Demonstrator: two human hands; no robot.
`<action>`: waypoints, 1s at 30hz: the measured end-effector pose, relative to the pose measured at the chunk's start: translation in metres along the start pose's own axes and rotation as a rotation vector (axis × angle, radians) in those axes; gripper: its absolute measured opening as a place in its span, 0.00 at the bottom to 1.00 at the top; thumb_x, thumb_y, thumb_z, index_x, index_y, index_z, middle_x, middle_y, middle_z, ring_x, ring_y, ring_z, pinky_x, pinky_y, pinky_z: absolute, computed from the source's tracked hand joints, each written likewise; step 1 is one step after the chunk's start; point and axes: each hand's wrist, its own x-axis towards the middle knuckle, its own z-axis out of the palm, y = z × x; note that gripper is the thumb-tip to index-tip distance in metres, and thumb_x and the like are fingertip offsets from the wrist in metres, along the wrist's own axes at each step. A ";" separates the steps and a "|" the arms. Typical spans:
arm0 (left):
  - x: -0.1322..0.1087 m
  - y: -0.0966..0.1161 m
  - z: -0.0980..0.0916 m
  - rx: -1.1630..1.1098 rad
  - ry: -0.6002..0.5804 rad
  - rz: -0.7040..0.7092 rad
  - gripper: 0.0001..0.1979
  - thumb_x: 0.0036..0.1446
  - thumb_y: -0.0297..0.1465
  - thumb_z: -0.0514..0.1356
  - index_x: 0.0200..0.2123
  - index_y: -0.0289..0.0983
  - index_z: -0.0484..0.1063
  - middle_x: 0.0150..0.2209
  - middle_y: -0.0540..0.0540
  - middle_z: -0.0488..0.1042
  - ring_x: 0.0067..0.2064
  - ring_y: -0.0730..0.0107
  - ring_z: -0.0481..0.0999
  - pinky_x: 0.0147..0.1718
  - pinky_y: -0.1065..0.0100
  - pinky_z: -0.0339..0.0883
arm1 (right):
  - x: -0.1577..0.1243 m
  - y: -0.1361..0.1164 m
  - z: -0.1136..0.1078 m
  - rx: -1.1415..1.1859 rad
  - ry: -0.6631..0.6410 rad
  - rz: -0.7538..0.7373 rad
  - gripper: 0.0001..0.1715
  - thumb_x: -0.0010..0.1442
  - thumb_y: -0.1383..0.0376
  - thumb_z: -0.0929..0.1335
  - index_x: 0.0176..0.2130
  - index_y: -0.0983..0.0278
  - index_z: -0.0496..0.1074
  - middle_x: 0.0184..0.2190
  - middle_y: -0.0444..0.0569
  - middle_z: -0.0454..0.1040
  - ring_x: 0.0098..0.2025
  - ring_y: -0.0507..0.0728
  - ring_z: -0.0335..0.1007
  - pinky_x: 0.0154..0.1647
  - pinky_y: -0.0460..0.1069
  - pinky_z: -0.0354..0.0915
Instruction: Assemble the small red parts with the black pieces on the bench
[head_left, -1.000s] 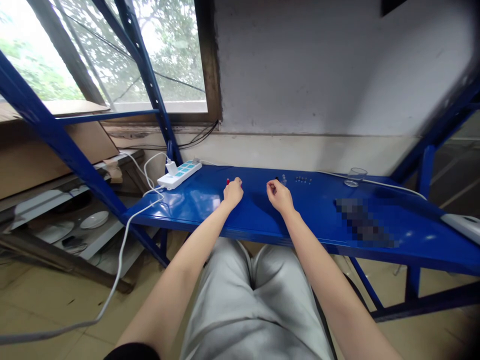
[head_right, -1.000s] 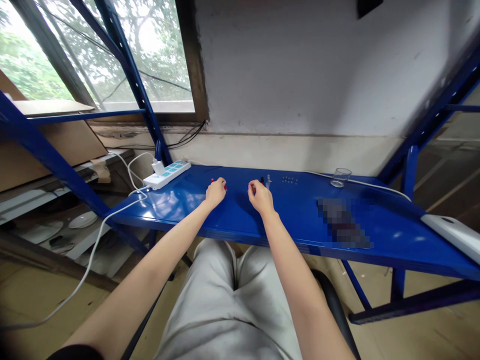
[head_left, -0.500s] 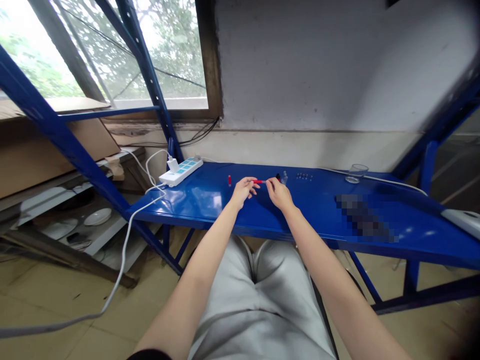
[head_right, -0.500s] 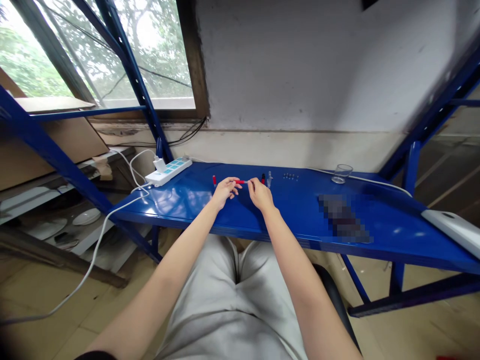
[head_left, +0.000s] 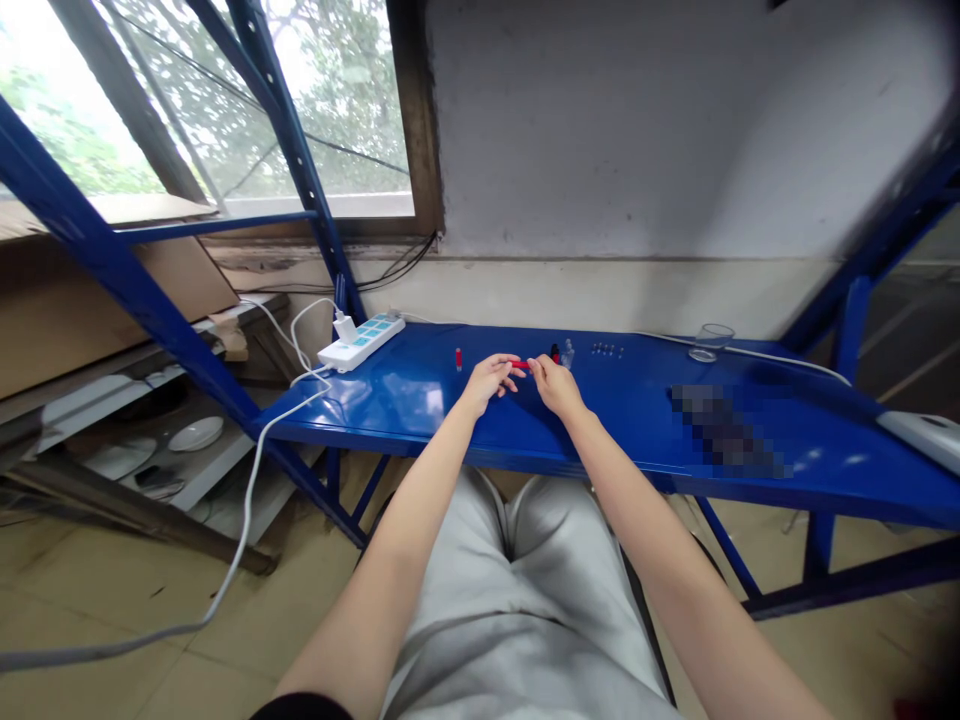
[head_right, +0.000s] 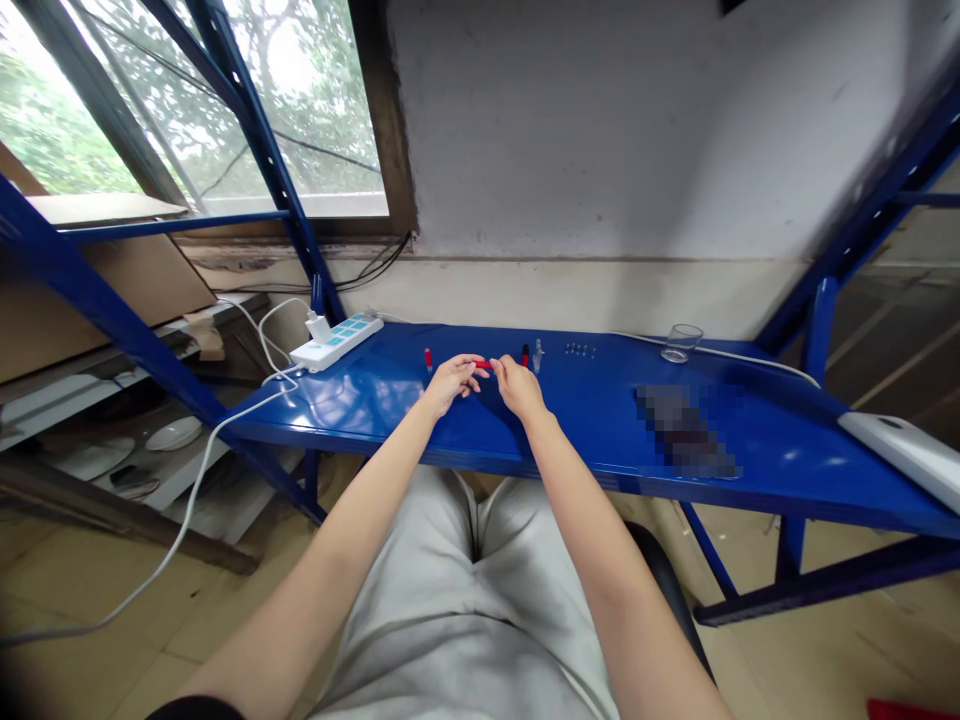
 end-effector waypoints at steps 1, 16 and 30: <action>0.000 0.000 0.000 -0.001 0.005 0.001 0.13 0.56 0.32 0.55 0.43 0.32 0.67 0.33 0.43 0.75 0.21 0.80 0.70 0.15 0.78 0.51 | 0.000 0.000 0.000 0.001 0.006 0.001 0.19 0.64 0.56 0.53 0.36 0.61 0.66 0.30 0.49 0.75 0.33 0.56 0.71 0.28 0.45 0.53; 0.001 0.004 -0.002 -0.023 0.185 0.006 0.14 0.58 0.35 0.53 0.43 0.32 0.67 0.31 0.45 0.74 0.19 0.81 0.69 0.14 0.78 0.50 | 0.000 0.001 -0.003 0.070 0.071 0.028 0.19 0.63 0.56 0.54 0.37 0.61 0.67 0.28 0.49 0.73 0.32 0.56 0.70 0.31 0.46 0.56; -0.001 0.003 0.001 0.030 0.030 -0.011 0.13 0.53 0.35 0.58 0.37 0.31 0.68 0.29 0.45 0.74 0.19 0.80 0.70 0.14 0.78 0.52 | 0.000 -0.001 0.003 0.295 0.067 0.002 0.16 0.62 0.56 0.55 0.38 0.62 0.64 0.26 0.46 0.70 0.28 0.53 0.66 0.32 0.45 0.59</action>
